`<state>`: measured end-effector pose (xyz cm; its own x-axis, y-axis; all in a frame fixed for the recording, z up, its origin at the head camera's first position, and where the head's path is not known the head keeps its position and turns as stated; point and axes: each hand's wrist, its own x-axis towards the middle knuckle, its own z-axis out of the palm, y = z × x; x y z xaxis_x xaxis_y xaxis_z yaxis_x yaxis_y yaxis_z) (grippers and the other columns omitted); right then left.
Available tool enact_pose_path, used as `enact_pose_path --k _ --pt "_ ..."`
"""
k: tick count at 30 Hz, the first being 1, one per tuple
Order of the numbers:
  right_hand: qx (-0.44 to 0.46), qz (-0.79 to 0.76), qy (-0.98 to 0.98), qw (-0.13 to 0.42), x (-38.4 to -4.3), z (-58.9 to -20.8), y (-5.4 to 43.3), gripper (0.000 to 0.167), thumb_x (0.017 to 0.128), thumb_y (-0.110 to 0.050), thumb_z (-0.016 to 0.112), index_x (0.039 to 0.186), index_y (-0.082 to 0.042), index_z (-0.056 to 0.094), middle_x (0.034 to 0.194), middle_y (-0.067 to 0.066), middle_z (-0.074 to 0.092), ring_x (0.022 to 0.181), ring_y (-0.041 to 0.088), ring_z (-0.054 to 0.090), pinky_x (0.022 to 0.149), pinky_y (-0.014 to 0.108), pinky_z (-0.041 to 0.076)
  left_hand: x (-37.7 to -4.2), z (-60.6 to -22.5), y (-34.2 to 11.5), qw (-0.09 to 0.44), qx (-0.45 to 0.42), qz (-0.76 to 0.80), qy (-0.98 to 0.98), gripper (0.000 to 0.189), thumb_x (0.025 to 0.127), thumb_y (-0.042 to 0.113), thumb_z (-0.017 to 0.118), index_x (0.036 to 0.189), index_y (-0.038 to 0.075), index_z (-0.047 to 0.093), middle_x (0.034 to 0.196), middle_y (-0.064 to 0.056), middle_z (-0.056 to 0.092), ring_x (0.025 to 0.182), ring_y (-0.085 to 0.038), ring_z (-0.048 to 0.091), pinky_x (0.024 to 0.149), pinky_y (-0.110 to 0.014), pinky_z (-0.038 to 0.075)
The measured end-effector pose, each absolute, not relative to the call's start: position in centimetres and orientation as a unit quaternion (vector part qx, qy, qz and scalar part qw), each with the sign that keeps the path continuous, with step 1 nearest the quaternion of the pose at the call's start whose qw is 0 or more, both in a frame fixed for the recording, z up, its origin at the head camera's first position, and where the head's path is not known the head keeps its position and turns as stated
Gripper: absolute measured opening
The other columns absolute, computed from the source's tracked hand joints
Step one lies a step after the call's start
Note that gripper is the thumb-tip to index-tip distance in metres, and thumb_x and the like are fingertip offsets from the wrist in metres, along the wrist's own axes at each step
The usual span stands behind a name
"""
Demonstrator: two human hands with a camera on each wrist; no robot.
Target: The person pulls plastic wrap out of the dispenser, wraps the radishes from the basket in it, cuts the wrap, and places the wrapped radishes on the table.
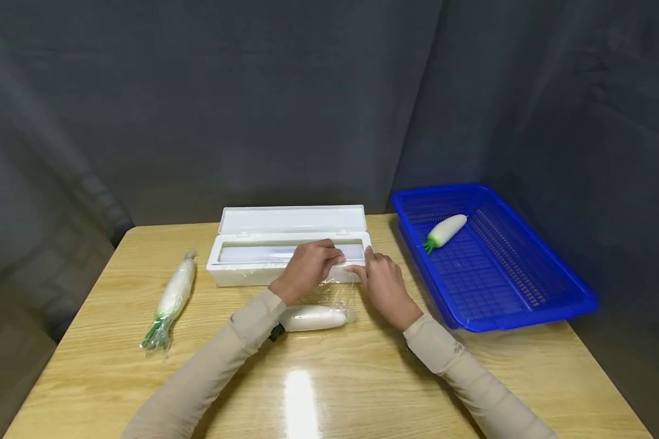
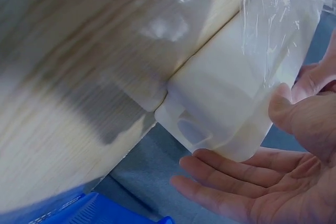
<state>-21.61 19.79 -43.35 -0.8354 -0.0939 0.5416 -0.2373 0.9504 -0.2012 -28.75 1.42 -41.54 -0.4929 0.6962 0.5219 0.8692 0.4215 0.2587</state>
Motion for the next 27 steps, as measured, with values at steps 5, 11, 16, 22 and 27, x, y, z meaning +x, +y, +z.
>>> enact_pose_path --k 5,11,16,22,27 --pt "0.088 0.134 -0.951 0.264 -21.9 -43.3 19.2 0.065 0.093 -0.037 0.075 0.120 0.022 0.064 0.081 0.028 0.070 0.074 0.043 0.072 0.060 0.052 0.059 -28.8 -41.6 0.5 0.155 -0.463 -0.269 -0.830 0.017 0.102 0.013 0.068 0.100 0.003 0.082 0.091 -0.006 0.074 0.076 -0.017 0.069 0.075 -0.032 0.060" --pt "0.078 0.136 -0.951 0.266 -21.9 -43.1 19.3 0.067 0.092 -0.037 0.075 0.121 0.023 0.064 0.082 0.029 0.070 0.076 0.043 0.071 0.062 0.053 0.059 -28.9 -41.6 0.0 0.161 -0.459 -0.291 -0.824 0.014 0.100 0.010 0.070 0.097 0.002 0.081 0.091 -0.007 0.074 0.078 -0.018 0.070 0.075 -0.033 0.060" --pt "0.076 0.134 -0.953 0.259 -21.6 -43.3 19.6 0.067 0.092 -0.037 0.076 0.122 0.023 0.063 0.082 0.029 0.070 0.077 0.044 0.072 0.062 0.053 0.059 -28.8 -41.9 -0.1 0.196 -0.456 -0.248 -0.832 0.014 0.100 0.017 0.072 0.097 0.008 0.083 0.091 -0.002 0.075 0.081 -0.017 0.070 0.074 -0.034 0.058" --pt "0.079 0.132 -0.952 0.263 -21.5 -43.5 19.6 0.066 0.093 -0.037 0.075 0.121 0.022 0.064 0.082 0.029 0.070 0.076 0.044 0.072 0.062 0.053 0.059 -28.9 -42.0 -0.7 0.237 -0.458 -0.223 -0.828 0.014 0.098 0.022 0.074 0.095 0.012 0.083 0.091 0.001 0.077 0.087 -0.019 0.070 0.082 -0.037 0.052" --pt "0.084 0.128 -0.949 0.274 -21.5 -43.6 19.6 0.066 0.093 -0.037 0.075 0.122 0.022 0.064 0.082 0.028 0.070 0.076 0.043 0.071 0.061 0.053 0.059 -29.1 -42.1 -1.0 0.238 -0.459 -0.228 -0.825 0.013 0.098 0.021 0.074 0.096 0.013 0.083 0.091 0.001 0.078 0.087 -0.019 0.070 0.082 -0.037 0.050"
